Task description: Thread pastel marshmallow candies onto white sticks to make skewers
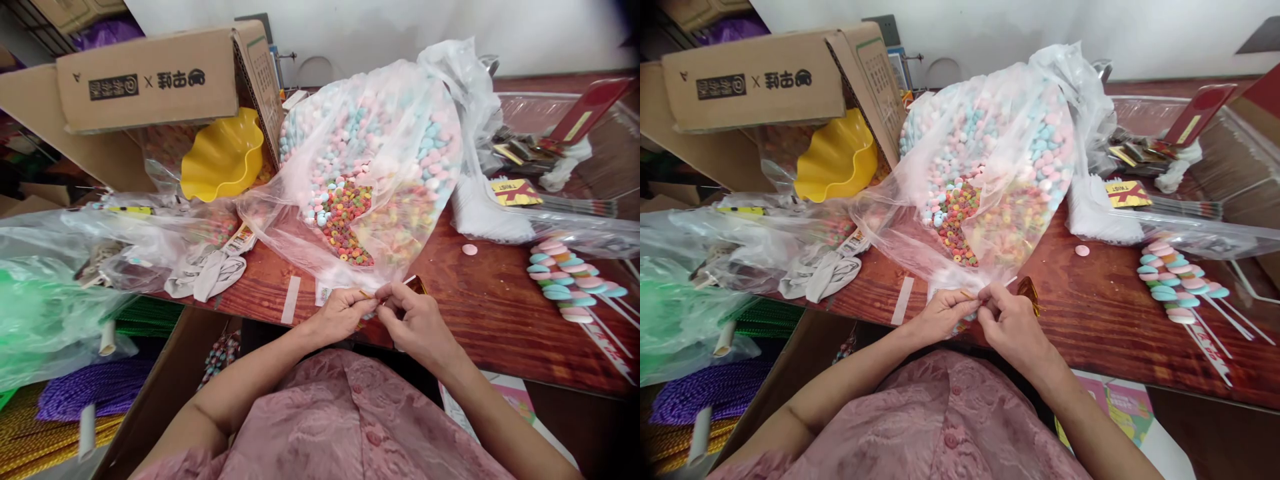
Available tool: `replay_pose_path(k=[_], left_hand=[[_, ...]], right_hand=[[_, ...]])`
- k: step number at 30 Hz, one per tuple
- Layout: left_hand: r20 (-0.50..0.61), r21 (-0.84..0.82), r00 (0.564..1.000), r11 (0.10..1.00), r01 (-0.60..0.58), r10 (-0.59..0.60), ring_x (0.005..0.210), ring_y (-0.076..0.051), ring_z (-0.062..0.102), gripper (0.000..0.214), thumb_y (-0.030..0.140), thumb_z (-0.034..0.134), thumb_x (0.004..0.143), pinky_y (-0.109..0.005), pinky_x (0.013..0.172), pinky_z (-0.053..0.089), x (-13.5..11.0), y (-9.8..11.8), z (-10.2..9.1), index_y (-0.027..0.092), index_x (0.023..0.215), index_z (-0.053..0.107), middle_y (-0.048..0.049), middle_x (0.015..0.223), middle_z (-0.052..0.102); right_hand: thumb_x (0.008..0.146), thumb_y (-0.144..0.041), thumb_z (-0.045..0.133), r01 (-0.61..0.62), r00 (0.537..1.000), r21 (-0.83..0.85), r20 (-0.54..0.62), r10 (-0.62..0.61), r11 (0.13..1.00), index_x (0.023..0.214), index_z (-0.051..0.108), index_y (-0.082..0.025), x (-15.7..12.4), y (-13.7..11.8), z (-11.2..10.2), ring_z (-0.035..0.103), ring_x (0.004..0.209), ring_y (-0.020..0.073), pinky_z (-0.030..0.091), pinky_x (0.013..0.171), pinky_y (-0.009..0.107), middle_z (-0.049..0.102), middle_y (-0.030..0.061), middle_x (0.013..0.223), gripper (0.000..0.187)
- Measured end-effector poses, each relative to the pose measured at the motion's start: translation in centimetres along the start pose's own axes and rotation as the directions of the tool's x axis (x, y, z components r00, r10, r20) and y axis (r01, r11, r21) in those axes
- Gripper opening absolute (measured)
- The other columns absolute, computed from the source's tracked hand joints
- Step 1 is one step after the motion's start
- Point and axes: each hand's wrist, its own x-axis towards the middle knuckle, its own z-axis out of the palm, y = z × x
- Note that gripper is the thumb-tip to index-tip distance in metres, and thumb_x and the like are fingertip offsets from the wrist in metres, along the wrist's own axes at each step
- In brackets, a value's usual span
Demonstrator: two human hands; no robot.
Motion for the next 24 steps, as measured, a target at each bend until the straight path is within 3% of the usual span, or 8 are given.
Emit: replay_pose_path(k=[2, 5, 7, 9, 12, 16, 21, 24], left_hand=[[-0.077, -0.129, 0.995, 0.990, 0.056, -0.067, 0.071, -0.012, 0.056, 0.037, 0.051, 0.071, 0.077, -0.027, 0.074, 0.046, 0.0, 0.1, 0.2, 0.014, 0.074, 0.072, -0.0031, 0.076, 0.066], [-0.106, -0.241, 0.987, 0.966, 0.090, -0.118, 0.072, -0.012, 0.059, 0.036, 0.049, 0.077, 0.072, -0.027, 0.076, 0.048, -0.1, 0.7, 0.4, 0.014, 0.077, 0.074, -0.0035, 0.077, 0.069], [-0.101, -0.230, 0.990, 0.970, 0.076, -0.102, 0.074, -0.013, 0.061, 0.037, 0.050, 0.078, 0.071, -0.028, 0.078, 0.049, -0.2, 1.0, 0.4, 0.014, 0.078, 0.074, -0.0036, 0.077, 0.071], [-0.100, -0.177, 0.993, 0.983, 0.041, -0.059, 0.075, -0.014, 0.062, 0.040, 0.054, 0.076, 0.074, -0.029, 0.079, 0.050, -0.3, 1.1, 0.4, 0.014, 0.079, 0.074, -0.0039, 0.079, 0.072], [-0.104, -0.029, 0.992, 0.997, -0.072, 0.068, 0.079, -0.016, 0.064, 0.039, 0.053, 0.069, 0.082, -0.030, 0.079, 0.051, -0.3, 1.0, 0.4, 0.014, 0.082, 0.074, -0.0053, 0.083, 0.073], [-0.050, 0.261, 0.960, 0.931, -0.253, 0.275, 0.078, -0.015, 0.063, 0.030, 0.037, 0.057, 0.094, -0.028, 0.076, 0.050, -0.4, 1.3, 0.3, 0.014, 0.084, 0.073, -0.0064, 0.083, 0.071], [0.093, 0.565, 0.860, 0.685, -0.460, 0.502, 0.076, -0.015, 0.060, 0.030, 0.025, 0.046, 0.099, -0.027, 0.072, 0.048, -0.6, 1.7, 0.2, 0.012, 0.089, 0.070, -0.0079, 0.081, 0.067], [0.227, 0.682, 0.807, 0.503, -0.531, 0.545, 0.075, -0.017, 0.059, 0.033, 0.020, 0.039, 0.099, -0.028, 0.070, 0.048, -0.7, 1.9, 0.0, 0.010, 0.089, 0.069, -0.0103, 0.079, 0.066]], right_hand=[[0.086, -0.015, 0.053, 0.083, 0.992, -0.007, -0.097, -0.084, 0.997, 0.093, 0.058, -0.019, -0.4, 0.1, 0.5, 0.049, 0.045, 0.0084, 0.037, 0.048, 0.020, 0.054, -0.0075, 0.053, 0.010], [0.086, -0.015, 0.061, 0.192, 0.935, -0.041, -0.297, -0.195, 0.981, 0.098, 0.058, -0.021, -1.5, 0.4, 1.5, 0.056, 0.051, 0.0094, 0.042, 0.050, 0.020, 0.062, -0.0043, 0.065, 0.013], [0.085, -0.015, 0.066, 0.162, 0.902, -0.041, -0.400, -0.165, 0.986, 0.095, 0.058, -0.022, -2.4, 0.6, 2.1, 0.059, 0.055, 0.0104, 0.045, 0.053, 0.021, 0.065, -0.0027, 0.070, 0.015], [0.085, -0.019, 0.068, 0.064, 0.909, 0.037, -0.414, -0.043, 0.997, 0.091, 0.059, -0.023, -3.0, 0.6, 2.5, 0.059, 0.058, 0.0117, 0.047, 0.056, 0.024, 0.066, -0.0015, 0.071, 0.012], [0.087, -0.029, 0.066, -0.091, 0.935, 0.290, -0.305, 0.182, 0.953, 0.084, 0.063, -0.021, -3.0, 0.6, 2.5, 0.061, 0.064, 0.0142, 0.051, 0.061, 0.026, 0.067, 0.0014, 0.074, 0.010], [0.079, -0.038, 0.073, -0.219, 0.927, 0.593, -0.123, 0.355, 0.775, 0.081, 0.068, -0.019, -1.9, 0.5, 1.7, 0.064, 0.068, 0.0153, 0.053, 0.065, 0.028, 0.071, 0.0030, 0.077, 0.020], [0.072, -0.043, 0.079, -0.319, 0.920, 0.671, 0.049, 0.390, 0.669, 0.076, 0.067, -0.018, -1.3, 0.7, 0.9, 0.057, 0.063, 0.0128, 0.048, 0.061, 0.025, 0.067, 0.0012, 0.070, 0.028], [0.070, -0.050, 0.079, -0.374, 0.917, 0.677, 0.168, 0.362, 0.634, 0.071, 0.062, -0.017, -1.5, 0.9, 0.9, 0.046, 0.056, 0.0107, 0.039, 0.053, 0.023, 0.058, -0.0011, 0.063, 0.037]])
